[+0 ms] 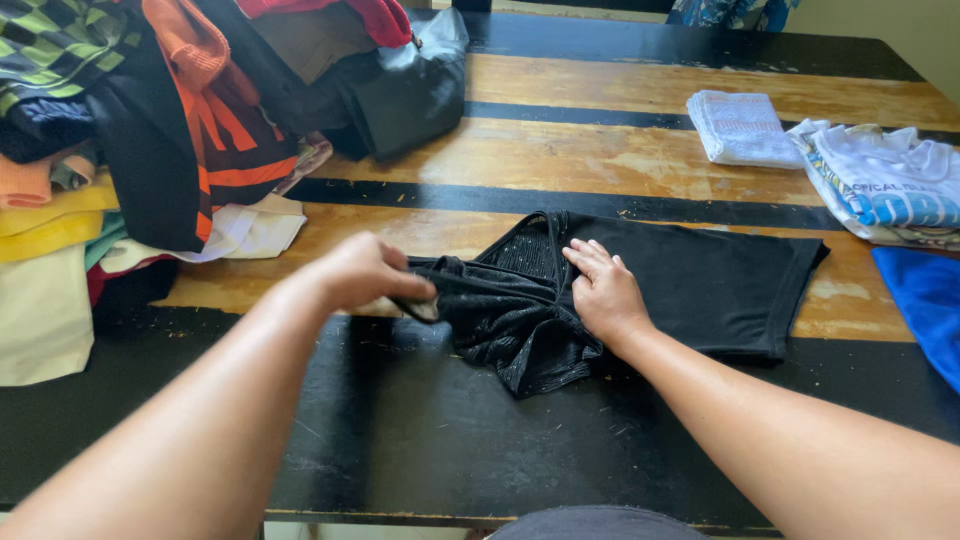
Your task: The person folds several pieces of clothing by hand on a table, including a black undergarment, a pair of checkered shorts, and a pair of blue shorts, then places each folded item onto a stack.
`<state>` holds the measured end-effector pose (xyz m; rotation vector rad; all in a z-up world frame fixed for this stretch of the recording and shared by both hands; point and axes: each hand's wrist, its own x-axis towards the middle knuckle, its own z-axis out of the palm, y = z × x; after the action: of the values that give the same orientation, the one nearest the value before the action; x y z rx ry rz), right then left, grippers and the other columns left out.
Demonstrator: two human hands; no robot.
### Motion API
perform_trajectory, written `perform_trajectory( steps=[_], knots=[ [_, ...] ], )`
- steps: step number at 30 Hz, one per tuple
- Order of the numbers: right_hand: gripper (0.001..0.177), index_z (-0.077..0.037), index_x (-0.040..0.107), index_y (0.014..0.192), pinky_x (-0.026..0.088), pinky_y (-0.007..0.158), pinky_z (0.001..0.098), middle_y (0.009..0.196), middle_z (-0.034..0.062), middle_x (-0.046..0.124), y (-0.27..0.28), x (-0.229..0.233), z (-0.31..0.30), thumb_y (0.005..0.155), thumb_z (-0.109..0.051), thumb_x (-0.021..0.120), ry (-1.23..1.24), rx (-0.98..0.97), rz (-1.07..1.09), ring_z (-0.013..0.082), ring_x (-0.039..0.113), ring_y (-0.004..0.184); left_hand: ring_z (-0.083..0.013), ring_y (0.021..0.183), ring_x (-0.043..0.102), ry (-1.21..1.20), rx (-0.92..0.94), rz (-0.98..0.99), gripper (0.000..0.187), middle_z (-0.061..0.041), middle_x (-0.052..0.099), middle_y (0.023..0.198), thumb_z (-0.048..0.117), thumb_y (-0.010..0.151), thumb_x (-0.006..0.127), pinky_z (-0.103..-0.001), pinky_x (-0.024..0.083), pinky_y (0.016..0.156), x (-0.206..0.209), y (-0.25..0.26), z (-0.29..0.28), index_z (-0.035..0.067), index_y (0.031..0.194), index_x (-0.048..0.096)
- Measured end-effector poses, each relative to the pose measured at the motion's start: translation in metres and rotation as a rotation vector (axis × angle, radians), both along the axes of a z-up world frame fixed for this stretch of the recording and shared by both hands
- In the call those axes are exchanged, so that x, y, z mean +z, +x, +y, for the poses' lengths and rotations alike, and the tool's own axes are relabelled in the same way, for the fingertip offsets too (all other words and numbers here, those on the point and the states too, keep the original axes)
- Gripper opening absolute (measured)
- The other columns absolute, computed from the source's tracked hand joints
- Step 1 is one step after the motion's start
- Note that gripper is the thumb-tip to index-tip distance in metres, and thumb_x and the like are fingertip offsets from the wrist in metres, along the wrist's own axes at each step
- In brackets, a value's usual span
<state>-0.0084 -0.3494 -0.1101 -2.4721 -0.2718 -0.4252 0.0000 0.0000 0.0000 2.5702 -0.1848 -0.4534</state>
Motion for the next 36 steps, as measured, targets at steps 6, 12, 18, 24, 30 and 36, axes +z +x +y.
perform_trajectory(
  steps=[6,12,18,24,30,36],
  knots=[
    [0.05,-0.009,0.067,0.131,0.027,0.121,0.0498,0.149,0.0107,0.057,0.0,-0.001,0.001,0.086,-0.006,0.048,-0.047,0.01,-0.037,0.0296,0.044,0.145,-0.0192,0.095,0.063,-0.495,0.299,-0.078,0.052,-0.01,0.074,0.103,0.043,0.076,0.083,-0.036,0.046,0.084,0.042,0.03,0.054,0.002,0.108,0.08],
    [0.051,-0.009,0.067,0.132,0.027,0.121,0.0498,0.149,0.0103,0.056,0.0,-0.001,0.002,0.085,-0.006,0.048,-0.045,0.005,-0.034,0.0296,0.043,0.145,-0.0151,0.098,0.069,-1.074,0.319,0.134,0.02,-0.001,0.073,0.095,0.037,0.087,0.073,-0.033,0.043,0.087,0.073,0.034,0.067,0.018,0.084,0.068],
    [0.051,-0.009,0.066,0.132,0.027,0.121,0.0498,0.149,0.0108,0.056,-0.003,0.001,0.003,0.085,-0.005,0.048,-0.05,0.009,-0.037,0.0299,0.043,0.145,-0.0127,0.092,0.073,-1.239,0.21,0.143,0.015,0.002,0.076,0.088,0.033,0.09,0.071,-0.035,0.046,0.088,0.074,0.037,0.052,0.02,0.084,0.067],
    [0.05,-0.008,0.066,0.132,0.027,0.121,0.0496,0.149,0.0107,0.056,-0.004,0.003,0.004,0.085,-0.005,0.049,-0.054,0.003,-0.038,0.0298,0.043,0.145,-0.0146,0.082,0.071,-1.447,0.075,0.244,0.022,-0.003,0.073,0.084,0.033,0.094,0.078,-0.034,0.057,0.082,0.069,0.057,0.052,0.014,0.086,0.069],
    [0.05,-0.008,0.066,0.132,0.027,0.121,0.0489,0.149,0.0103,0.056,-0.007,0.005,0.006,0.086,-0.004,0.049,-0.052,0.0,-0.035,0.0293,0.043,0.145,-0.0124,0.068,0.059,-1.322,0.145,0.287,0.033,-0.002,0.069,0.083,0.039,0.089,0.084,-0.028,0.051,0.069,0.063,0.077,0.057,0.011,0.084,0.066],
    [0.05,-0.009,0.066,0.133,0.027,0.121,0.0483,0.149,0.0099,0.056,-0.008,0.007,0.008,0.086,-0.004,0.048,-0.06,-0.008,-0.04,0.0287,0.043,0.145,-0.0079,0.074,0.057,-0.824,0.288,0.127,0.026,0.004,0.071,0.086,0.035,0.085,0.083,-0.027,0.043,0.065,0.037,0.102,0.069,0.018,0.085,0.063]
  ],
)
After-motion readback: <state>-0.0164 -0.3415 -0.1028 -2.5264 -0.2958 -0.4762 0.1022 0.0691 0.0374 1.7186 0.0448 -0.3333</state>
